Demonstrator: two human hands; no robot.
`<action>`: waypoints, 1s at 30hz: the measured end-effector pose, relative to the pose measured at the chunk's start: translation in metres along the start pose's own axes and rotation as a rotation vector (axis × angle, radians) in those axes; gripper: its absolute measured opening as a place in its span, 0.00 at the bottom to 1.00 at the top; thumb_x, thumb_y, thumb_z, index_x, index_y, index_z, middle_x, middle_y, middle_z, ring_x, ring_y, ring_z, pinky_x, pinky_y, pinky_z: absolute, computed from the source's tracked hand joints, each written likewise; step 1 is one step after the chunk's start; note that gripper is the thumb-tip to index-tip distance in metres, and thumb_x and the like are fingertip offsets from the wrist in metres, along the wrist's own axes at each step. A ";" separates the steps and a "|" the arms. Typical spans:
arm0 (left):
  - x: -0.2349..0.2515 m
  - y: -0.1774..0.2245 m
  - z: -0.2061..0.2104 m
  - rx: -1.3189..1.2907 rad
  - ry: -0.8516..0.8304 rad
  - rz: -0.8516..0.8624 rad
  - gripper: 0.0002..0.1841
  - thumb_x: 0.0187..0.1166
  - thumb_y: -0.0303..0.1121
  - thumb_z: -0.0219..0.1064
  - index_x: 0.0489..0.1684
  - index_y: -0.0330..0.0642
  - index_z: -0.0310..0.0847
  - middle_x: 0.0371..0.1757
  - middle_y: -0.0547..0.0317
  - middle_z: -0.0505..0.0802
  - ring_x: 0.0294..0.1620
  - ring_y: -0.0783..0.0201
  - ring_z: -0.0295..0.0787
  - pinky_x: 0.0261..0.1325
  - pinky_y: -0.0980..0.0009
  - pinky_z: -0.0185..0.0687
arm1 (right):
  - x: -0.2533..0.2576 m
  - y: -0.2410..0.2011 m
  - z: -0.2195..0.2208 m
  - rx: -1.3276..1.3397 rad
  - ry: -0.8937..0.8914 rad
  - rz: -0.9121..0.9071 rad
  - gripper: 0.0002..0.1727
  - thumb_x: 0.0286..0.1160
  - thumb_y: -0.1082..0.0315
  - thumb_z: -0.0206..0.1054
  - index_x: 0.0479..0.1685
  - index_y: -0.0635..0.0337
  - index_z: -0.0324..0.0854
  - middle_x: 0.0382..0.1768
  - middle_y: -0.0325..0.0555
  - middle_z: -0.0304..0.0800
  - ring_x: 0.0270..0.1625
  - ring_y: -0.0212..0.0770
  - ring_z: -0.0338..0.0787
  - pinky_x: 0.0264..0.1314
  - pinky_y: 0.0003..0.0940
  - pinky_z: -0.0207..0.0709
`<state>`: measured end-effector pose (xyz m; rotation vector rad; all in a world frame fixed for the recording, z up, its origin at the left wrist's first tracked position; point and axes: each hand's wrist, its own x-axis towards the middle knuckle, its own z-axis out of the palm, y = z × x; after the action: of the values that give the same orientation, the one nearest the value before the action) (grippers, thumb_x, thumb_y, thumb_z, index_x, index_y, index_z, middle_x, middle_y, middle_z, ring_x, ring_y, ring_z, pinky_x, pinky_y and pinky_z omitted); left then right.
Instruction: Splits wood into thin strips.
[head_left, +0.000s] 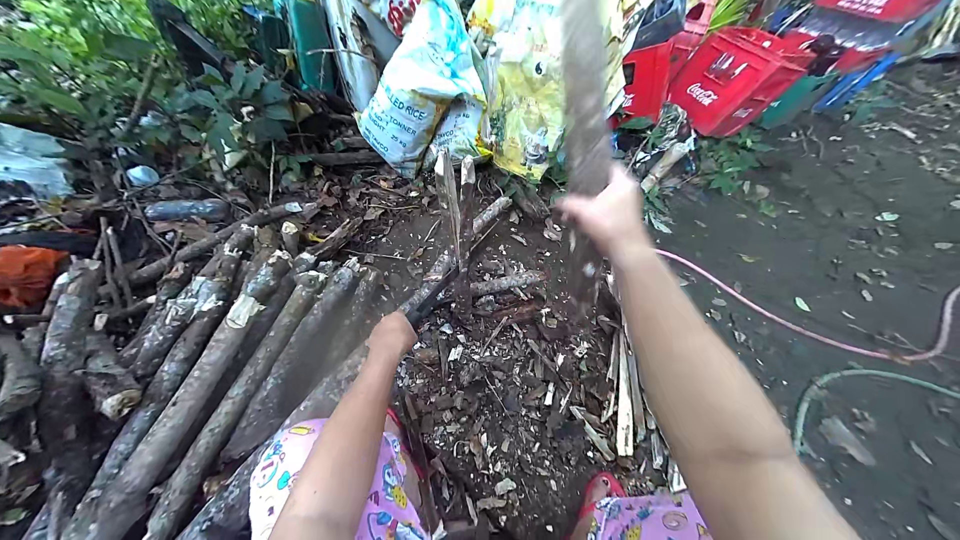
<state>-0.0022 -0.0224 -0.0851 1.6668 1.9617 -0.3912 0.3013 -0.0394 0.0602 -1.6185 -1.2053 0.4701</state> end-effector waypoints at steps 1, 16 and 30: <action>0.002 0.002 0.002 -0.006 0.000 -0.002 0.28 0.74 0.35 0.71 0.73 0.32 0.76 0.71 0.35 0.86 0.74 0.39 0.84 0.70 0.38 0.80 | 0.009 -0.021 -0.012 0.052 0.095 -0.115 0.42 0.48 0.70 0.82 0.72 0.68 0.71 0.49 0.55 0.90 0.43 0.46 0.93 0.48 0.48 0.90; 0.009 -0.003 0.006 0.073 -0.026 -0.028 0.26 0.75 0.38 0.71 0.68 0.31 0.79 0.71 0.35 0.86 0.74 0.41 0.84 0.70 0.39 0.81 | -0.078 0.145 0.105 -0.485 -0.611 0.594 0.36 0.58 0.68 0.80 0.73 0.65 0.74 0.64 0.64 0.85 0.68 0.59 0.86 0.68 0.62 0.78; 0.025 0.010 0.027 -0.023 -0.037 -0.039 0.28 0.74 0.35 0.71 0.73 0.31 0.75 0.72 0.34 0.85 0.74 0.40 0.84 0.71 0.40 0.81 | 0.019 -0.019 0.003 0.177 0.302 -0.334 0.46 0.48 0.69 0.81 0.74 0.73 0.64 0.52 0.52 0.88 0.45 0.39 0.94 0.48 0.38 0.93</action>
<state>0.0110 -0.0142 -0.1197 1.5982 1.9674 -0.4099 0.2974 -0.0219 0.0802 -1.2535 -1.1397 0.1097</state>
